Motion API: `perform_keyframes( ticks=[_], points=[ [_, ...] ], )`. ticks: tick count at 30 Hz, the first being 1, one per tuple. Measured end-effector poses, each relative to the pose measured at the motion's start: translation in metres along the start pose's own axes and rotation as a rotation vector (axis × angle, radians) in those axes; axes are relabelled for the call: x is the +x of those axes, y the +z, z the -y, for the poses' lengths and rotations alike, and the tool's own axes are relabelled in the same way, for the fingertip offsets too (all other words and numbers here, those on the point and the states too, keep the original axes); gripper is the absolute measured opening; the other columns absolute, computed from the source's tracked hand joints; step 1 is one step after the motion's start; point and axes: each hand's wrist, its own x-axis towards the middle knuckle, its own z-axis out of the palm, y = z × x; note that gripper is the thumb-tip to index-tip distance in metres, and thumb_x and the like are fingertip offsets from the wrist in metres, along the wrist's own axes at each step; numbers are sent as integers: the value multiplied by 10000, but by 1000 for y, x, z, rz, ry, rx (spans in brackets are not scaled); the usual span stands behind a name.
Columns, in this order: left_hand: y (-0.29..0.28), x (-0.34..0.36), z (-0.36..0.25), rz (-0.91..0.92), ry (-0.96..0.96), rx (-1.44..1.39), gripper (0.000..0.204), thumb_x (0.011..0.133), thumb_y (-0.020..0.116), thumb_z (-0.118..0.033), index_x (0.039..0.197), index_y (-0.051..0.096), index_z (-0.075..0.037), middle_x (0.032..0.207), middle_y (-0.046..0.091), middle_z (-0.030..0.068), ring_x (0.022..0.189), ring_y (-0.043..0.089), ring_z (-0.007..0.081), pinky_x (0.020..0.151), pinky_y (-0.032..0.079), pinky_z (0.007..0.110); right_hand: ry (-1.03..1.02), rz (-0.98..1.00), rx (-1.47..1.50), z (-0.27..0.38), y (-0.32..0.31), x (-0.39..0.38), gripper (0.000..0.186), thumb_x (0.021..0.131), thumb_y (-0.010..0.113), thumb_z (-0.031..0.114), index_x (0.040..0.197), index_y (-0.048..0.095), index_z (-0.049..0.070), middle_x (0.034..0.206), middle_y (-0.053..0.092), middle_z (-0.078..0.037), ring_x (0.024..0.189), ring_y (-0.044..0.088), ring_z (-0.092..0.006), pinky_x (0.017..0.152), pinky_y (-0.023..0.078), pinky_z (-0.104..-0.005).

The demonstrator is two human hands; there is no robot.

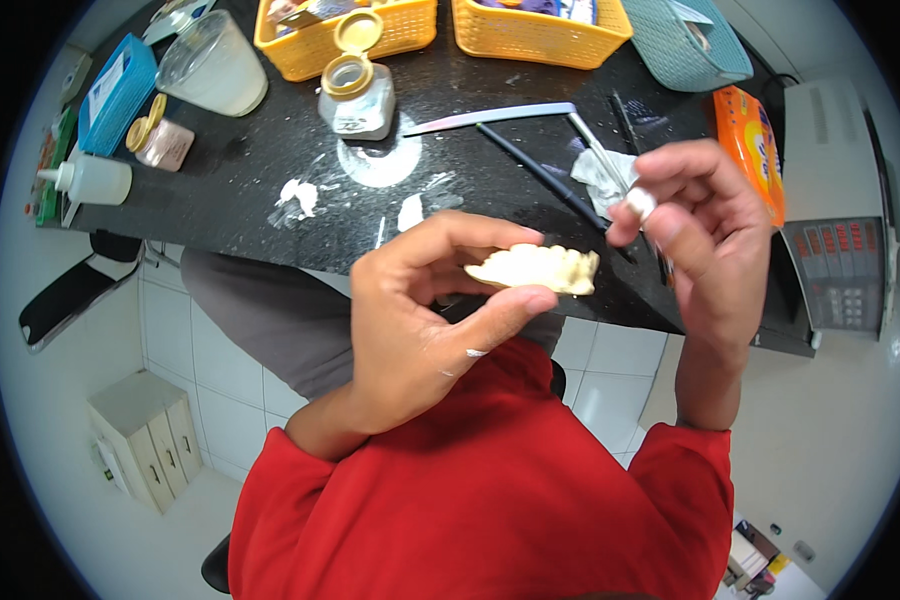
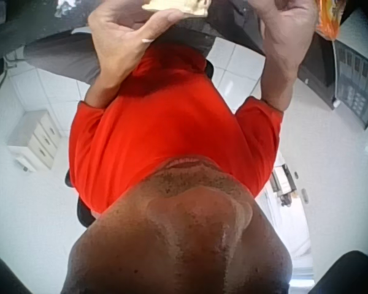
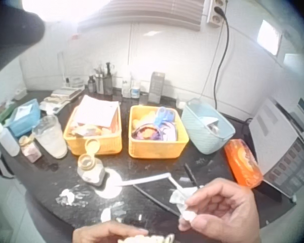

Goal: The person paints a small dental model with a brush, applying a white substance to the teeth. They then wipe the model with a tissue and continue painting a small piece of material on the tissue with a yellowish substance.

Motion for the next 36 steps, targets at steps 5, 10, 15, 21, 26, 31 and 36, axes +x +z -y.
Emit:
perform_keyframes(
  ticks=[5, 10, 15, 21, 26, 31, 36],
  points=[
    [-8, 6, 12, -51, 160, 216, 232, 760, 712, 0, 968, 613, 32, 950, 642, 93, 861, 631, 135, 778, 514, 263, -80, -143, 55, 6, -39, 1, 267, 821, 608, 59, 1063, 568, -46, 862, 647, -113, 750, 649, -163, 730, 522, -280],
    [-6, 7, 16, -117, 164, 254, 214, 735, 716, 5, 926, 620, 18, 932, 632, 102, 893, 615, 152, 787, 497, 274, -9, -185, 27, 0, -50, -9, 264, 824, 601, 68, 1060, 568, -46, 865, 641, -109, 747, 652, -170, 748, 517, -292],
    [-12, 8, 24, -35, 399, 764, 261, 711, 690, 48, 949, 599, -7, 1031, 594, 157, 1005, 583, 218, 847, 477, 310, -24, -223, 12, -6, -61, -17, 258, 825, 598, 58, 1059, 567, -48, 862, 645, -109, 754, 656, -168, 753, 516, -286],
    [-2, 12, 29, -69, 581, 1098, 285, 620, 736, 45, 855, 608, -53, 858, 649, 44, 1026, 568, 304, 850, 442, 395, -56, -326, -131, -2, -78, -27, 302, 846, 588, 91, 1101, 520, -54, 858, 638, -123, 725, 624, -164, 780, 510, -297],
    [-5, 8, 17, -62, 557, 1155, 303, 602, 787, -25, 861, 637, -69, 888, 654, 49, 1035, 567, 298, 997, 350, 474, -140, -393, -70, 5, -85, -34, 339, 803, 649, 99, 1083, 542, -62, 868, 630, -125, 723, 631, -171, 739, 504, -292],
    [-18, 11, -1, 29, 657, 1135, 392, 634, 812, -196, 974, 659, -74, 943, 658, 36, 1031, 574, 273, 987, 375, 503, -134, -460, -33, -2, -89, -40, 288, 805, 623, 36, 1064, 522, -36, 802, 600, -96, 682, 583, -151, 703, 502, -293],
    [-68, 12, -54, -155, 1003, 1102, 253, 714, 738, -82, 936, 634, -21, 833, 649, 93, 797, 642, 248, 760, 526, 379, -131, -470, -67, -7, -89, -37, 275, 818, 599, 5, 1079, 516, -31, 785, 580, -72, 708, 573, -142, 682, 486, -275]
  ],
)
